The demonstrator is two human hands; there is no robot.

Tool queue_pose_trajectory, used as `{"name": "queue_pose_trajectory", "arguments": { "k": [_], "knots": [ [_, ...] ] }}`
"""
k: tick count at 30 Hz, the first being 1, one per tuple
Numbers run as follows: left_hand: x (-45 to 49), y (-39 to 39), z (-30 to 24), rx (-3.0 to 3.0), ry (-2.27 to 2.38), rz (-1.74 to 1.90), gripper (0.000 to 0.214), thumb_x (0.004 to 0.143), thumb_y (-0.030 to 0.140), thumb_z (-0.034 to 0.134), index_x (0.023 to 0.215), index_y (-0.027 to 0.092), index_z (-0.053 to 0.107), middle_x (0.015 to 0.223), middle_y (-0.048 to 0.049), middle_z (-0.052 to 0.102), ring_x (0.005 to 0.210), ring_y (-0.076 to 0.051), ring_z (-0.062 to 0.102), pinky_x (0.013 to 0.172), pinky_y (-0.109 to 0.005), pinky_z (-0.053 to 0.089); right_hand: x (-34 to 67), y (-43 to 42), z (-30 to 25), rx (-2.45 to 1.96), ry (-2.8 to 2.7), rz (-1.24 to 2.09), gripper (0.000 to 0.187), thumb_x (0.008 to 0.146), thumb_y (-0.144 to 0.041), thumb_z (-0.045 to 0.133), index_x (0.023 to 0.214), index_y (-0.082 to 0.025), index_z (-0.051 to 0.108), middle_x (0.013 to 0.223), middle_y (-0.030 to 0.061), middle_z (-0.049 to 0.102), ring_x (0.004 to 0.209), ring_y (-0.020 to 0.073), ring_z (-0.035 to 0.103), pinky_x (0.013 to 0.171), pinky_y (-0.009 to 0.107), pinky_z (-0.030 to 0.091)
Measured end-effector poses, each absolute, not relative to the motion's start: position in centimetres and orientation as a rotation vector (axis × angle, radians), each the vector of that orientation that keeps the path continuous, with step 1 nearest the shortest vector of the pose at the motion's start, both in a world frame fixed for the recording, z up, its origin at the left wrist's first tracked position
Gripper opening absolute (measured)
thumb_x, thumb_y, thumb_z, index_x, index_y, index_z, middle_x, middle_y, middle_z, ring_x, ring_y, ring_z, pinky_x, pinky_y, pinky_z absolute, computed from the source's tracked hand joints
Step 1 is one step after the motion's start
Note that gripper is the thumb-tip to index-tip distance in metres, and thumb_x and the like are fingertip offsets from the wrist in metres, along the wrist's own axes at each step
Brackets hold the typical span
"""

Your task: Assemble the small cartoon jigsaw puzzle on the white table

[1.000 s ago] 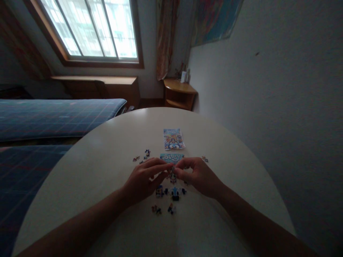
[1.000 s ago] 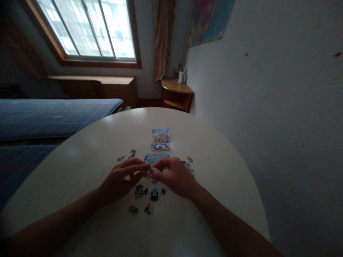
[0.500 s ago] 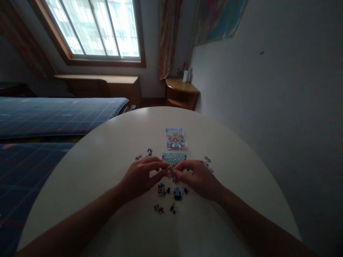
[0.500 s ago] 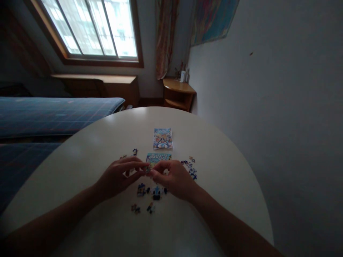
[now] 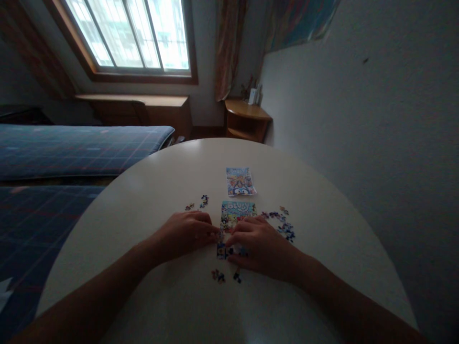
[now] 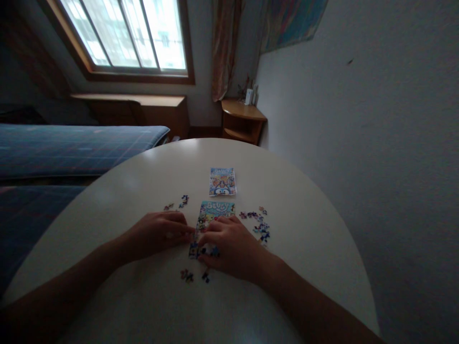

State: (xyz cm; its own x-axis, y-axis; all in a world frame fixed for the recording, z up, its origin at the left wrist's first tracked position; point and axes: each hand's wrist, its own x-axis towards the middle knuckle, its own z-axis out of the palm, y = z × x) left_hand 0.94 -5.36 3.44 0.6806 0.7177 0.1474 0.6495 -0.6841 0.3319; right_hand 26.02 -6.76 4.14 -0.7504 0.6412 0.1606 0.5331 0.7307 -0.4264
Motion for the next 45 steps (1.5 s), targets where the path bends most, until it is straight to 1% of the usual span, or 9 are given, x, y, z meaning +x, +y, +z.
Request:
{"name": "queue_pose_trajectory", "arguments": {
  "k": [3,8,15,21,24,31,36,43,45],
  "knots": [
    [1.2,-5.5,3.6,2.633,1.076,0.348,0.016,0.093,0.035,0.065,0.105,0.035,0.075,0.087,0.0024,0.069,0.073,-0.013,0.065,0.064,-0.024,0.046,26.1,-6.9,3.9,-0.887,-2.651,0.487,0.016,0.082,-0.032,0.074,0.098,-0.027,0.071,0.102,0.0008,0.072,0.104,0.0235,0.063,0.093,0.041,0.036],
    [1.1,-5.4,3.3,2.587,1.066,0.386,0.019,0.091,0.033,0.067,0.109,0.032,0.074,0.09,0.0011,0.07,0.076,-0.013,0.065,0.068,-0.025,0.047,26.0,-6.9,4.0,-0.886,-2.663,0.457,0.014,0.084,-0.033,0.074,0.097,-0.028,0.073,0.101,0.0007,0.072,0.103,0.0236,0.063,0.091,0.04,0.036],
    [0.9,-5.2,3.2,2.563,1.001,0.401,0.014,0.092,0.028,0.066,0.101,0.034,0.075,0.088,0.0035,0.069,0.074,-0.011,0.064,0.067,-0.023,0.045,26.1,-6.7,3.7,-0.879,-2.684,0.436,0.012,0.085,-0.033,0.072,0.097,-0.029,0.074,0.101,-0.0008,0.072,0.105,0.0217,0.062,0.09,0.038,0.034],
    [1.0,-5.3,3.2,2.538,1.024,0.417,0.013,0.092,0.031,0.066,0.101,0.029,0.075,0.089,0.0018,0.069,0.075,-0.012,0.064,0.068,-0.023,0.046,26.4,-6.7,4.1,-0.889,-2.646,0.409,0.012,0.083,-0.033,0.074,0.092,-0.025,0.073,0.1,0.0007,0.073,0.102,0.022,0.063,0.089,0.038,0.034],
    [1.1,-5.3,3.1,2.528,1.026,0.423,0.01,0.091,0.03,0.067,0.098,0.029,0.075,0.09,0.0021,0.069,0.074,-0.011,0.064,0.068,-0.023,0.046,26.9,-6.3,4.7,-0.938,-2.626,0.409,0.01,0.084,-0.033,0.073,0.09,-0.025,0.072,0.095,0.0004,0.073,0.096,0.0208,0.064,0.086,0.037,0.035],
    [1.7,-5.4,3.1,2.462,1.088,0.398,0.011,0.091,0.028,0.065,0.096,0.031,0.075,0.092,0.0034,0.069,0.072,-0.01,0.063,0.068,-0.022,0.046,28.1,-5.2,5.5,-1.033,-2.626,0.366,0.006,0.084,-0.031,0.074,0.086,-0.026,0.073,0.093,-0.0008,0.073,0.091,0.0189,0.065,0.083,0.035,0.035],
    [2.3,-5.7,3.7,2.427,1.207,0.34,0.01,0.089,0.026,0.065,0.093,0.028,0.074,0.091,0.0032,0.07,0.073,-0.012,0.064,0.069,-0.024,0.046,28.6,-5.0,5.8,-1.067,-2.63,0.345,0.008,0.083,-0.033,0.075,0.086,-0.026,0.073,0.091,-0.0013,0.073,0.091,0.0188,0.066,0.082,0.035,0.035],
    [3.0,-6.1,4.2,2.435,1.299,0.286,0.014,0.089,0.028,0.061,0.094,0.027,0.074,0.093,0.0013,0.071,0.073,-0.014,0.065,0.068,-0.025,0.045,28.6,-4.9,5.7,-1.07,-2.622,0.319,0.01,0.083,-0.034,0.075,0.086,-0.025,0.074,0.091,0.0007,0.073,0.09,0.0197,0.066,0.082,0.036,0.037],
    [3.0,-6.1,3.9,2.445,1.302,0.3,0.014,0.089,0.028,0.061,0.094,0.027,0.074,0.093,0.0011,0.072,0.072,-0.013,0.065,0.067,-0.024,0.046,28.3,-5.0,5.6,-1.057,-2.625,0.316,0.01,0.083,-0.033,0.075,0.089,-0.025,0.074,0.094,0.0016,0.073,0.091,0.0205,0.066,0.082,0.036,0.038]
  ]
}}
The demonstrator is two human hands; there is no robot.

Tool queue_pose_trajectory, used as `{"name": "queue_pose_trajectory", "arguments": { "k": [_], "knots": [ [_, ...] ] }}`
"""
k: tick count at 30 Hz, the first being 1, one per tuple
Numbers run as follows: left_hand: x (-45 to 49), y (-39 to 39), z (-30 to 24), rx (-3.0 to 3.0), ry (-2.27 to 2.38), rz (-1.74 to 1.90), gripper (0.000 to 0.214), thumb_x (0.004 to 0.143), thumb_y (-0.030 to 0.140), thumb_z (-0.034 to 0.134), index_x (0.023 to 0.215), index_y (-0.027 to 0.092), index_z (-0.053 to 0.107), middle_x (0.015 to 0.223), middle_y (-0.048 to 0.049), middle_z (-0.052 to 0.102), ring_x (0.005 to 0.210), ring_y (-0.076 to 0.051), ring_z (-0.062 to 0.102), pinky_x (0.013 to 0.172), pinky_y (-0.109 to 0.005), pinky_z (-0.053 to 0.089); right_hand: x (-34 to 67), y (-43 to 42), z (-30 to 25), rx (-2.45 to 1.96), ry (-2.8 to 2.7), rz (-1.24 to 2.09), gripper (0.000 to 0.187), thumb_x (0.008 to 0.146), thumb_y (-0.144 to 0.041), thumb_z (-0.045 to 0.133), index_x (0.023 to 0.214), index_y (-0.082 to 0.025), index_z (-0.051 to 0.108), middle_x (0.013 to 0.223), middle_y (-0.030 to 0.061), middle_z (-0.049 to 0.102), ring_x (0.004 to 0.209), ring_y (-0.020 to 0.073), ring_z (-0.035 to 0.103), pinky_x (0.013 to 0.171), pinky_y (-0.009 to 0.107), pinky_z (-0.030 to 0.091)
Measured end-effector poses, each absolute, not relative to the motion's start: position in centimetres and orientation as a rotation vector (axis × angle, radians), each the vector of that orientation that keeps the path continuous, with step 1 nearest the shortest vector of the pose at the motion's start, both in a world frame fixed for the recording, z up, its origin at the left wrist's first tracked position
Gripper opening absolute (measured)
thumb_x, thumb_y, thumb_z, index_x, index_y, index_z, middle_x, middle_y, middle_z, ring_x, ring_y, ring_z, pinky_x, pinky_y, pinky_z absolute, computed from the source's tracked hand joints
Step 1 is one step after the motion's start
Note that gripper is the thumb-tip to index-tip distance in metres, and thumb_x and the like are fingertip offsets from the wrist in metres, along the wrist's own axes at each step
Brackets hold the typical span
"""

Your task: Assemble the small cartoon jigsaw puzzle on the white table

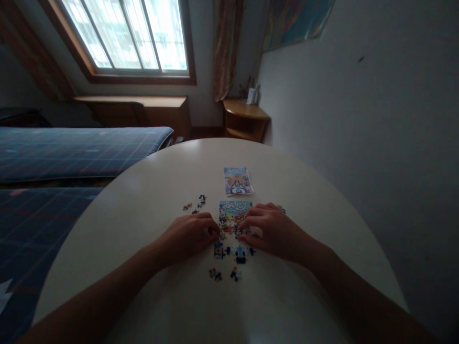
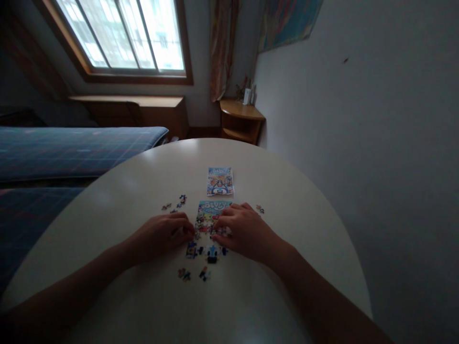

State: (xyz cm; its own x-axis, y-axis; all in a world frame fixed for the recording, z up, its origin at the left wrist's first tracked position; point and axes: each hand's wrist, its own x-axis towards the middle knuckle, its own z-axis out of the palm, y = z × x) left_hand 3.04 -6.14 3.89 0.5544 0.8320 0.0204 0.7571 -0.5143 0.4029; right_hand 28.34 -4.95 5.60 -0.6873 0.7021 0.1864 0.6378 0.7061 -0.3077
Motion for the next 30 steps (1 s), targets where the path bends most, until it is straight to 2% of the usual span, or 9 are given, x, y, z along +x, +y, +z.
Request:
{"name": "queue_pose_trajectory", "arguments": {
  "k": [5,16,20,24,30],
  "knots": [
    [2.9,-6.0,3.3,2.481,1.266,0.373,0.012,0.088,0.028,0.062,0.093,0.026,0.073,0.092,0.0012,0.072,0.07,-0.014,0.065,0.065,-0.024,0.046,27.9,-5.1,5.1,-1.029,-2.659,0.378,0.016,0.085,-0.03,0.073,0.1,-0.026,0.074,0.107,0.0039,0.072,0.1,0.0222,0.065,0.086,0.038,0.039],
    [3.0,-6.0,3.1,2.478,1.284,0.348,0.01,0.088,0.026,0.064,0.094,0.027,0.072,0.093,0.0019,0.071,0.071,-0.014,0.065,0.066,-0.024,0.047,27.8,-5.2,5.3,-1.026,-2.684,0.402,0.018,0.085,-0.028,0.072,0.102,-0.025,0.073,0.107,0.0054,0.072,0.1,0.0235,0.065,0.087,0.04,0.041],
    [2.9,-6.1,3.3,2.512,1.267,0.354,0.01,0.09,0.028,0.063,0.095,0.027,0.071,0.094,0.0017,0.071,0.072,-0.015,0.065,0.066,-0.026,0.048,29.0,-4.6,5.7,-1.037,-2.614,0.385,0.014,0.088,-0.027,0.069,0.101,-0.026,0.074,0.103,0.0035,0.073,0.096,0.02,0.065,0.087,0.038,0.042],
    [2.8,-6.2,3.2,2.594,1.148,0.441,0.011,0.091,0.028,0.061,0.097,0.026,0.07,0.093,0.0003,0.07,0.074,-0.014,0.065,0.067,-0.025,0.048,30.3,-3.8,6.1,-1.101,-2.488,0.385,0.011,0.09,-0.027,0.065,0.095,-0.023,0.075,0.092,0.0039,0.074,0.086,0.0174,0.065,0.084,0.035,0.044],
    [3.3,-6.4,3.2,2.722,0.969,0.655,0.011,0.093,0.028,0.058,0.096,0.024,0.067,0.091,0.0005,0.07,0.072,-0.011,0.065,0.062,-0.021,0.048,28.5,-4.8,5.8,-1.144,-2.323,0.769,0.014,0.088,-0.029,0.066,0.094,-0.021,0.076,0.084,0.0024,0.075,0.074,0.0139,0.065,0.072,0.028,0.048]
  ]
}}
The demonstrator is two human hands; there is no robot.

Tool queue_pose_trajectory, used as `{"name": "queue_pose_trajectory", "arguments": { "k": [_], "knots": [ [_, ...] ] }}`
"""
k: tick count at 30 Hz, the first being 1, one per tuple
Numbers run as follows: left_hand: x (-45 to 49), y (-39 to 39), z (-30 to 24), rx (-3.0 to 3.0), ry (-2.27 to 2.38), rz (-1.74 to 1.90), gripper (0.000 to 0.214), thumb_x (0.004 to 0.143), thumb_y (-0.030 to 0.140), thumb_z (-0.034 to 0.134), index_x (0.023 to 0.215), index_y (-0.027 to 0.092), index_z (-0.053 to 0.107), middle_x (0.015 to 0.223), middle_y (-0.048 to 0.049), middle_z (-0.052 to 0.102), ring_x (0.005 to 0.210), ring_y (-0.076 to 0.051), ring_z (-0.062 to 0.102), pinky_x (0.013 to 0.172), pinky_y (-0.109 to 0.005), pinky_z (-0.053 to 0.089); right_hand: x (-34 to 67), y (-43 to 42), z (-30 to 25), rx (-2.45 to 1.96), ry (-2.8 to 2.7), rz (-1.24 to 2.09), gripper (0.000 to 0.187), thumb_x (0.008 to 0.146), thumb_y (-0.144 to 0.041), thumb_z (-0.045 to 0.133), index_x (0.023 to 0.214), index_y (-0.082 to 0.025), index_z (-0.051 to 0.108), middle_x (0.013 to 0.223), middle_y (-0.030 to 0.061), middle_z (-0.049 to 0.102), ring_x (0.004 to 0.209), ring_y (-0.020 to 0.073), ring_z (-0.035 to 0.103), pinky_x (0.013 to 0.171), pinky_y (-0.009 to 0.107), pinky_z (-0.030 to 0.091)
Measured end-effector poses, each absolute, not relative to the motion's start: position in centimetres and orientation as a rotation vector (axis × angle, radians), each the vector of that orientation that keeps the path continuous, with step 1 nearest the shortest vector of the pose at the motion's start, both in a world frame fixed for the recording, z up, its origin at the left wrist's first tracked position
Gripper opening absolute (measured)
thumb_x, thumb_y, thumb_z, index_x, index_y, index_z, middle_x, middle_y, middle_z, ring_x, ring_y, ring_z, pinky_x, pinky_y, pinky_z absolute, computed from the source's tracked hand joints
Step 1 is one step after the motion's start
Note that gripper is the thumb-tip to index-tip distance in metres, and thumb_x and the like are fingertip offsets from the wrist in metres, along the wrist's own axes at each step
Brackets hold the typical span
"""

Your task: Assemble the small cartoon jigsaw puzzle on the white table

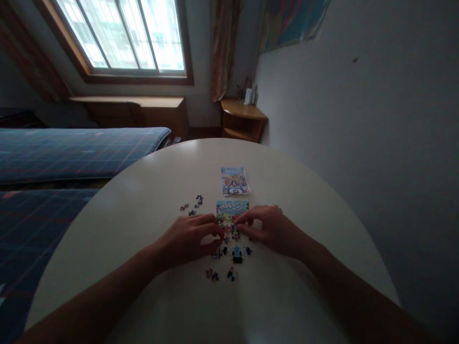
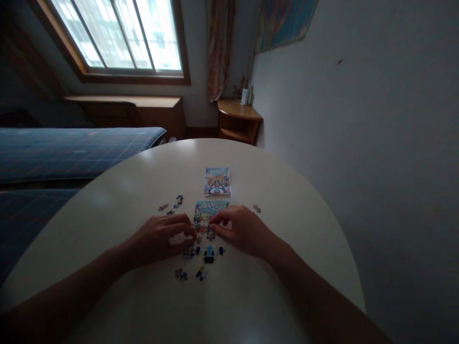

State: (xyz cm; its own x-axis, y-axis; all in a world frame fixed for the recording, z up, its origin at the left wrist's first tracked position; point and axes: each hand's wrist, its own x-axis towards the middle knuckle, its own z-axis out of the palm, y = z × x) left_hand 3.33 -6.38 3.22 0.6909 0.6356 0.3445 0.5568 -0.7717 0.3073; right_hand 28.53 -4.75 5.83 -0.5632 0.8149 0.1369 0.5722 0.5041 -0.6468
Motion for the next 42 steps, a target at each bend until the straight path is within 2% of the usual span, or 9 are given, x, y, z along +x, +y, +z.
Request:
{"name": "queue_pose_trajectory", "arguments": {
  "k": [4,12,16,19,21,26,35,40,42],
  "knots": [
    [3.7,-6.3,3.4,2.835,0.91,0.807,0.01,0.093,0.026,0.056,0.094,0.022,0.066,0.087,0.0002,0.069,0.068,-0.01,0.064,0.057,-0.019,0.047,26.4,-6.0,5.2,-1.058,-2.231,1.095,0.022,0.09,-0.034,0.064,0.105,-0.019,0.073,0.087,0.0032,0.076,0.074,0.0139,0.068,0.068,0.026,0.051],
    [4.3,-6.6,3.4,2.898,0.906,0.94,0.012,0.096,0.028,0.058,0.105,0.021,0.062,0.093,-0.0026,0.07,0.081,-0.015,0.066,0.065,-0.025,0.053,27.2,-5.5,6.1,-1.116,-2.097,1.194,0.016,0.088,-0.026,0.063,0.097,-0.017,0.073,0.086,0.0042,0.076,0.075,0.0144,0.068,0.069,0.026,0.05],
    [4.9,-7.3,3.5,2.869,0.7,0.684,0.028,0.096,0.033,0.057,0.122,0.023,0.058,0.118,-0.0071,0.068,0.105,-0.021,0.064,0.088,-0.036,0.055,29.4,-4.2,6.6,-1.219,-2.02,1.25,0.017,0.086,-0.029,0.064,0.092,-0.015,0.071,0.087,0.0062,0.076,0.078,0.0164,0.069,0.072,0.029,0.051],
    [5.2,-7.8,3.7,2.81,0.581,0.449,0.054,0.092,0.041,0.062,0.141,0.024,0.047,0.146,-0.0111,0.051,0.133,-0.029,0.049,0.111,-0.048,0.04,30.8,-3.3,6.3,-1.309,-2.0,1.243,0.021,0.084,-0.032,0.065,0.093,-0.015,0.074,0.088,0.0066,0.075,0.079,0.0173,0.068,0.073,0.031,0.051],
    [5.3,-7.9,3.9,2.767,0.561,0.352,0.065,0.089,0.046,0.063,0.147,0.025,0.04,0.155,-0.0111,0.04,0.141,-0.032,0.039,0.116,-0.052,0.032,31.6,-2.8,6.0,-1.352,-1.955,1.269,0.024,0.082,-0.035,0.067,0.095,-0.015,0.075,0.089,0.0066,0.076,0.078,0.0174,0.068,0.074,0.031,0.051],
    [5.1,-7.8,4.0,2.71,0.592,0.299,0.073,0.088,0.05,0.064,0.151,0.025,0.036,0.158,-0.0105,0.035,0.143,-0.033,0.036,0.117,-0.054,0.029,32.4,-2.3,5.7,-1.425,-1.881,1.307,0.026,0.079,-0.036,0.071,0.094,-0.015,0.075,0.086,0.0062,0.076,0.074,0.0161,0.066,0.069,0.029,0.049],
    [4.9,-7.7,3.7,2.731,0.626,0.215,0.073,0.087,0.053,0.062,0.15,0.025,0.037,0.159,-0.0089,0.032,0.144,-0.033,0.033,0.118,-0.054,0.027,32.0,-2.4,5.7,-1.572,-1.929,1.18,0.015,0.077,-0.025,0.069,0.082,-0.012,0.073,0.076,0.0067,0.072,0.063,0.0139,0.06,0.059,0.026,0.044],
    [5.1,-7.8,3.9,2.735,0.635,0.214,0.074,0.088,0.054,0.061,0.151,0.024,0.036,0.158,-0.0097,0.034,0.142,-0.034,0.036,0.116,-0.055,0.028,31.3,-3.1,6.6,-1.423,-1.966,1.222,0.033,0.084,-0.022,0.057,0.113,-0.014,0.07,0.078,0.0037,0.072,0.061,0.0126,0.058,0.056,0.024,0.042],
    [5.4,-7.9,3.9,2.737,0.627,0.238,0.075,0.088,0.056,0.06,0.151,0.024,0.035,0.158,-0.0095,0.035,0.141,-0.035,0.036,0.115,-0.056,0.028,31.1,-3.5,6.9,-1.421,-1.994,1.198,0.032,0.084,-0.02,0.055,0.11,-0.015,0.073,0.085,0.0053,0.075,0.066,0.014,0.062,0.061,0.026,0.046]
  ]
}}
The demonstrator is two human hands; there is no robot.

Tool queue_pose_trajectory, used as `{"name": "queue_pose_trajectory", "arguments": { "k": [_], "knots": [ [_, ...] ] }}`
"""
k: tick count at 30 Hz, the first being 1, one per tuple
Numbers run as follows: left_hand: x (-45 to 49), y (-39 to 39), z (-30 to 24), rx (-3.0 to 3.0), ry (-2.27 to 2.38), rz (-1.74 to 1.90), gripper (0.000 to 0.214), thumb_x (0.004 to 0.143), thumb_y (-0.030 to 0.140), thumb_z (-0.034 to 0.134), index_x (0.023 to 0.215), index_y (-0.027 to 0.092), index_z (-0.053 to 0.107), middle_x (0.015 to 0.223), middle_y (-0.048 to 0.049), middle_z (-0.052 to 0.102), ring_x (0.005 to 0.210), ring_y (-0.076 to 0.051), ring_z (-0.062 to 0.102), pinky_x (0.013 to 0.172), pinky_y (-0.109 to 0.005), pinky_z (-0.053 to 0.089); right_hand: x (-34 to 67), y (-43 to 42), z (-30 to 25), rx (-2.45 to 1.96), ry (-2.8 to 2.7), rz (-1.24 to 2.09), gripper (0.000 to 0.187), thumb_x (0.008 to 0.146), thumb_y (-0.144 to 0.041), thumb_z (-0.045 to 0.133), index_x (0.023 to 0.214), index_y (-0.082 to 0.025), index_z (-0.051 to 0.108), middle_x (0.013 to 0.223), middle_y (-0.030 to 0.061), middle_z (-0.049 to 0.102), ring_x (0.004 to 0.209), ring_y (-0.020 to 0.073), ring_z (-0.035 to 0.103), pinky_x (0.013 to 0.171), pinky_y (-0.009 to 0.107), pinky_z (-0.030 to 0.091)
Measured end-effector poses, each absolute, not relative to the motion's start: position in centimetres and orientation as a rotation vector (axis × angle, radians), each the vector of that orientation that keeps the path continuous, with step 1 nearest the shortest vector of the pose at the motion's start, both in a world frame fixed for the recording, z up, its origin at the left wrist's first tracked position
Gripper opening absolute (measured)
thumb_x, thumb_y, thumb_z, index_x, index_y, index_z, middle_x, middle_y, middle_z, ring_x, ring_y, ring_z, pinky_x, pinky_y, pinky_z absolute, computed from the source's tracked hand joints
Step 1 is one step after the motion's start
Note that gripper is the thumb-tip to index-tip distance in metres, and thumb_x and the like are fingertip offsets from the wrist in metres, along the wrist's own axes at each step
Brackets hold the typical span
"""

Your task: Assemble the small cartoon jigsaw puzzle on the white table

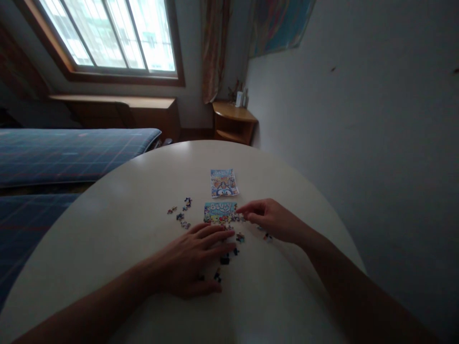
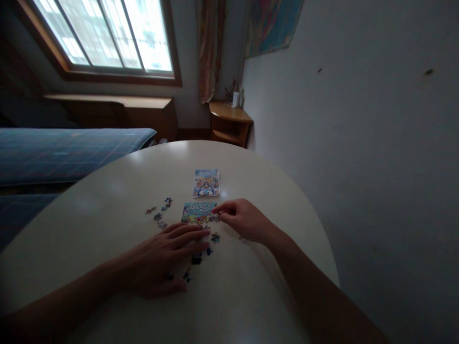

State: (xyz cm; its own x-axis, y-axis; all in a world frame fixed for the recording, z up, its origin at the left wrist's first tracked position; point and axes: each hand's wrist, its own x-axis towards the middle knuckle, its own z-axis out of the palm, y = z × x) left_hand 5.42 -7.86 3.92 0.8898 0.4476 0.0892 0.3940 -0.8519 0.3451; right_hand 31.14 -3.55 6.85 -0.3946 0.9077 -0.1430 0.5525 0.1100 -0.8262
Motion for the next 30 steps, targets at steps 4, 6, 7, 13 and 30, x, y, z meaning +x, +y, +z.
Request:
{"name": "queue_pose_trajectory", "arguments": {
  "k": [4,6,7,13,30],
  "knots": [
    [6.0,-8.0,4.0,2.746,0.61,0.25,0.078,0.089,0.06,0.056,0.153,0.023,0.03,0.156,-0.0074,0.038,0.14,-0.038,0.035,0.114,-0.057,0.027,31.4,-4.6,6.2,-1.421,-2.02,1.035,0.025,0.085,-0.025,0.06,0.102,-0.017,0.076,0.095,0.007,0.077,0.081,0.0188,0.069,0.075,0.031,0.051],
    [6.1,-8.0,4.1,2.753,0.616,0.209,0.079,0.089,0.061,0.054,0.154,0.024,0.028,0.157,-0.0063,0.037,0.14,-0.039,0.034,0.115,-0.057,0.025,31.8,-4.9,5.5,-1.418,-2.027,0.979,0.025,0.086,-0.031,0.062,0.105,-0.019,0.075,0.099,0.007,0.077,0.084,0.0196,0.069,0.078,0.033,0.052],
    [6.2,-8.0,4.1,2.755,0.619,0.193,0.08,0.089,0.061,0.054,0.154,0.024,0.028,0.157,-0.0057,0.037,0.14,-0.039,0.033,0.115,-0.058,0.024,32.0,-5.1,5.1,-1.409,-2.039,0.952,0.026,0.087,-0.032,0.062,0.106,-0.02,0.075,0.101,0.0069,0.077,0.085,0.0199,0.07,0.08,0.034,0.052],
    [6.0,-8.1,4.0,2.763,0.636,0.158,0.081,0.089,0.063,0.053,0.154,0.023,0.027,0.158,-0.0048,0.035,0.142,-0.039,0.03,0.115,-0.059,0.023,32.7,-5.1,3.6,-1.384,-2.104,0.926,0.025,0.087,-0.029,0.063,0.109,-0.022,0.075,0.099,0.0053,0.077,0.081,0.0182,0.07,0.074,0.032,0.053],
    [6.0,-8.4,3.9,2.759,0.647,0.156,0.081,0.088,0.057,0.057,0.154,0.022,0.026,0.157,-0.0064,0.036,0.143,-0.038,0.03,0.116,-0.058,0.026,32.4,-4.5,2.8,-1.24,-2.256,0.674,0.018,0.087,-0.022,0.065,0.102,-0.021,0.075,0.088,0.0044,0.072,0.069,0.0136,0.06,0.07,0.028,0.048]
  ]
}}
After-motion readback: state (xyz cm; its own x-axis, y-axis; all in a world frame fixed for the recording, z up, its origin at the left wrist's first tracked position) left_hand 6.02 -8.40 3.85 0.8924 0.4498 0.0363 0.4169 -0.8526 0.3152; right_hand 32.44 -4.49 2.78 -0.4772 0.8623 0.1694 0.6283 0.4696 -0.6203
